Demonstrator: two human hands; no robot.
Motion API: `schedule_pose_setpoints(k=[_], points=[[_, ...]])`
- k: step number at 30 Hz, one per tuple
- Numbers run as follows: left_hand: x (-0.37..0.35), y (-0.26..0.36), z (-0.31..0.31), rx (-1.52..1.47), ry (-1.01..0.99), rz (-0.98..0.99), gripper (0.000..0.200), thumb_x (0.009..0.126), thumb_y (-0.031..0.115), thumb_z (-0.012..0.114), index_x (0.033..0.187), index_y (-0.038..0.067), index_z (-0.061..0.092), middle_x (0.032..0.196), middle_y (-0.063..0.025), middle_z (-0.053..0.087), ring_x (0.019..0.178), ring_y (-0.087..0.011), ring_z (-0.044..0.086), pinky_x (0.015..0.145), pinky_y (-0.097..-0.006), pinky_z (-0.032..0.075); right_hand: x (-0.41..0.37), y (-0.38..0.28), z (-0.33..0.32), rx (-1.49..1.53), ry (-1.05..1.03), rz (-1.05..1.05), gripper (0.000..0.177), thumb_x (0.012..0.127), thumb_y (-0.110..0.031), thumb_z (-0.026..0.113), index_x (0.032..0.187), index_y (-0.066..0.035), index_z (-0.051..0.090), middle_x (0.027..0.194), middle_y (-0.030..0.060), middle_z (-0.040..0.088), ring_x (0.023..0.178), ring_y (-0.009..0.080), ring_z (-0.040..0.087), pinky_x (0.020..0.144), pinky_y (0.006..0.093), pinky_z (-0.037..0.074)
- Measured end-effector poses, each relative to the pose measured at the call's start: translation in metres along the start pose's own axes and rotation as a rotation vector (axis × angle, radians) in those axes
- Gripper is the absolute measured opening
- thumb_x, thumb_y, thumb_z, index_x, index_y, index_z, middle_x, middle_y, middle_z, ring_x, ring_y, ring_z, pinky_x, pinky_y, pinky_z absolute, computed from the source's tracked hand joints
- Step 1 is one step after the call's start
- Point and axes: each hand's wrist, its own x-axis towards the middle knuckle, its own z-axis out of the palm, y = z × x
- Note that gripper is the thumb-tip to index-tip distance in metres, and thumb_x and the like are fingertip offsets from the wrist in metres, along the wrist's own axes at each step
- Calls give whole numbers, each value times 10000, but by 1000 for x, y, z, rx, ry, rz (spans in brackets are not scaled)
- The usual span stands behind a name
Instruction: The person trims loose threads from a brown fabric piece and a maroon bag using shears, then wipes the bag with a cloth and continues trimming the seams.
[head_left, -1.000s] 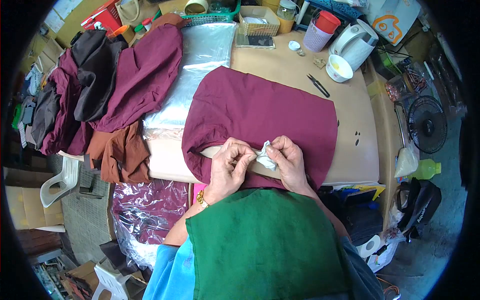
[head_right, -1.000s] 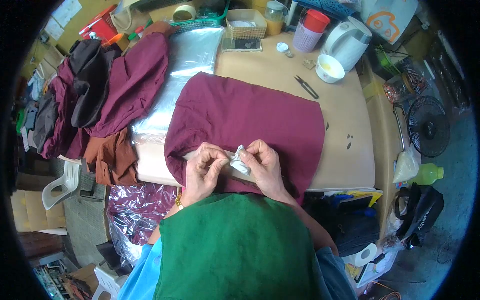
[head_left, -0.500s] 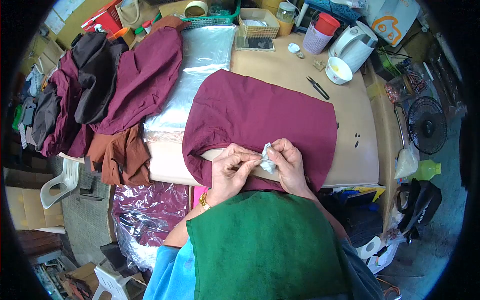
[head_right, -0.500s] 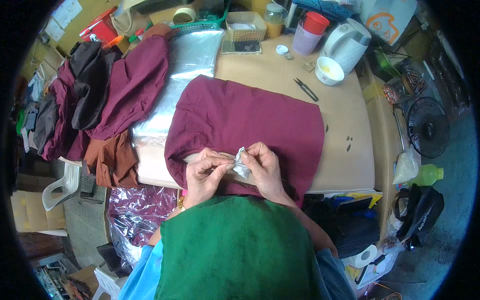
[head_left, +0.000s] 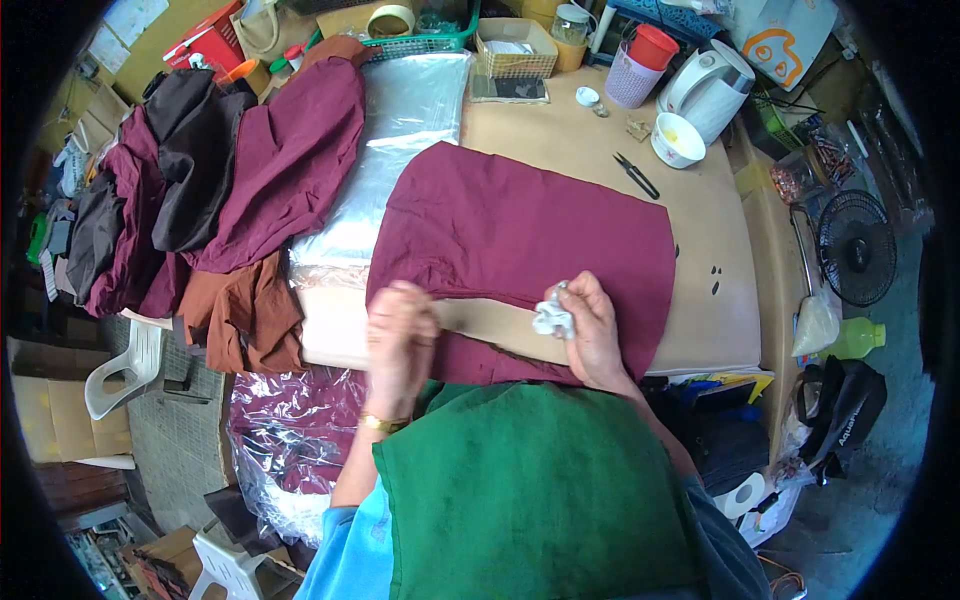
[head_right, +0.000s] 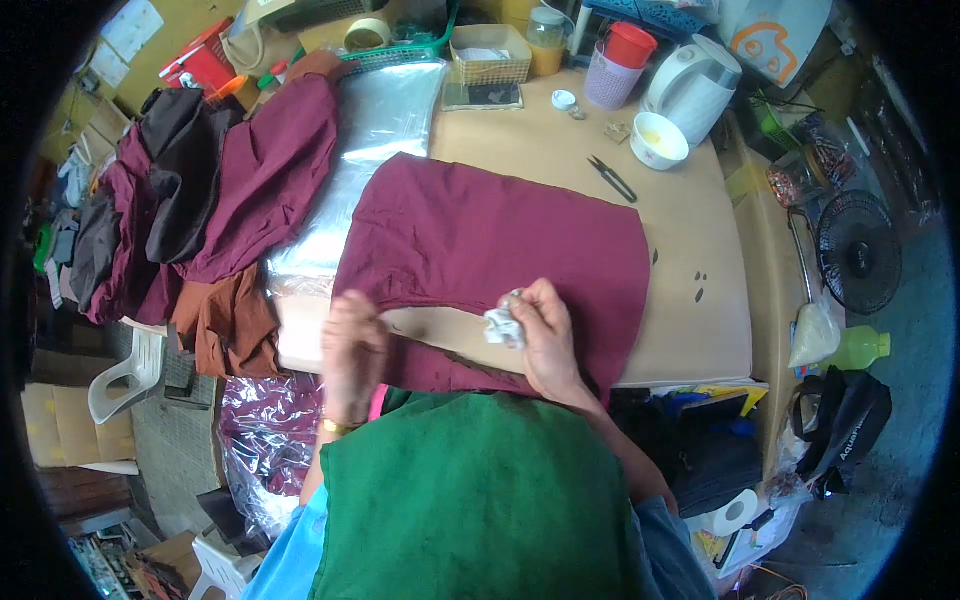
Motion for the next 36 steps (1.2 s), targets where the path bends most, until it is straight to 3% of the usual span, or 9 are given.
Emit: schedule_pose_setpoints(k=[3,6,7,10,13,16,22,30,36], points=[[17,53,-51,-664,-252,81,322,1033,294,550,777,111,485,744,8,477,609,-81,391,551,-247,385,-1,-5,-12,-2,147,-82,115,1014,-82,560,919,-42,507,842,12,556,691,75,542,594,238,465],[10,85,11,-343,234,228,313,996,367,592,1038,56,594,1085,-121,633,943,-257,653,780,-296,556,-1,-9,-4,-426,198,-294,73,964,-41,625,999,-25,563,848,15,543,749,97,568,670,253,484],[12,70,-25,-183,-141,238,448,942,274,683,1282,38,509,1204,-153,582,1040,-256,645,841,-338,574,1,-14,-5,-880,130,-490,151,878,16,679,1011,-3,612,893,58,567,817,188,608,765,319,515],[4,52,15,433,-505,-145,134,922,15,657,1055,0,662,1019,-99,670,899,-166,671,818,-284,562,0,-27,15,-1372,-59,-616,166,817,11,702,971,5,642,954,106,580,875,292,618,810,402,514],[11,0,50,1169,-630,340,195,846,85,733,1035,40,746,969,-98,690,906,-229,662,837,-357,512,7,-12,-7,-1281,-157,-286,97,830,-31,675,920,5,680,922,145,636,877,349,642,781,444,513],[33,-46,12,1494,-568,435,170,801,122,769,966,80,775,896,-64,668,821,-245,619,765,-376,465,5,-35,-21,-1269,-221,-165,129,821,-33,678,941,14,682,889,161,643,845,359,649,780,438,521],[40,-52,6,1434,-559,404,86,805,185,767,789,106,734,774,-49,633,764,-236,570,712,-377,403,13,-34,-15,-1048,-192,-121,195,814,-60,687,1000,-3,673,868,145,636,856,348,648,775,446,512],[44,-52,-1,1444,-535,350,98,802,180,770,772,102,717,753,-55,612,752,-245,556,720,-381,383,12,-23,-10,-1659,-193,-265,45,847,-116,643,845,-71,638,906,94,603,915,276,606,856,435,399],[45,-52,1,1462,-544,324,104,814,192,762,782,104,717,771,-49,606,781,-239,548,760,-376,374,23,-2,-8,-1539,-313,-401,51,836,-84,619,878,-74,591,901,120,572,904,305,584,831,423,409]])
